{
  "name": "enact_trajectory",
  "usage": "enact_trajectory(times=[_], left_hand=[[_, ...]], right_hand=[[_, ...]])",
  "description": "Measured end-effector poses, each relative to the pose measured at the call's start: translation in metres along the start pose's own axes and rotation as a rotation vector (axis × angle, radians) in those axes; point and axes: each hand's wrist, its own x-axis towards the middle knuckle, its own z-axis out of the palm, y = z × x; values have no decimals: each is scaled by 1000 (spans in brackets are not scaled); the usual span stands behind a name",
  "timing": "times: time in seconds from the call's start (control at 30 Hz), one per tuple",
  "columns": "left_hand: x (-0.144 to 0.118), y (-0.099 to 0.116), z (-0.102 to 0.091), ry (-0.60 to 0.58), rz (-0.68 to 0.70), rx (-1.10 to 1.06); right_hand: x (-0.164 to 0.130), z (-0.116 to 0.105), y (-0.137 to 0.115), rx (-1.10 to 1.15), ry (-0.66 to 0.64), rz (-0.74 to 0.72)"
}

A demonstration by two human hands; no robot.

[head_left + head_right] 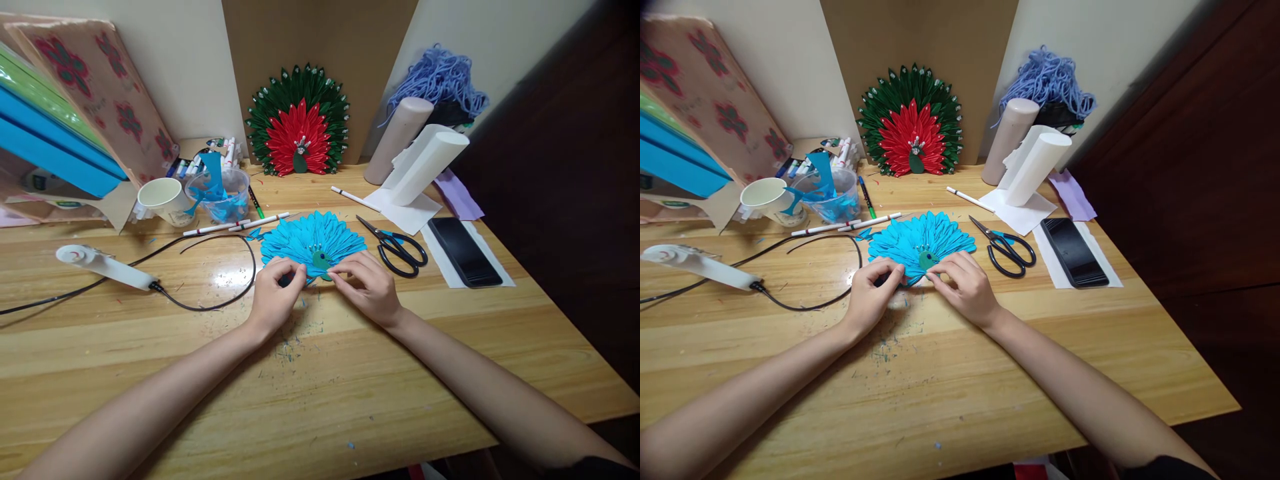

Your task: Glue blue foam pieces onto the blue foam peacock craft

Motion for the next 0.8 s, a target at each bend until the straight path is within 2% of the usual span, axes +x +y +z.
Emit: enact_trajectory(times=[0.17, 0.43, 0.8], left_hand=[[-1, -1, 2, 72, -44, -72], [-4, 3, 4, -22, 155, 12], [-6, 1, 3, -10, 203, 86]], right_hand=[[0, -3, 4, -9, -17, 25], [0, -4, 5, -6, -59, 46], [0, -3, 4, 0, -70, 43]])
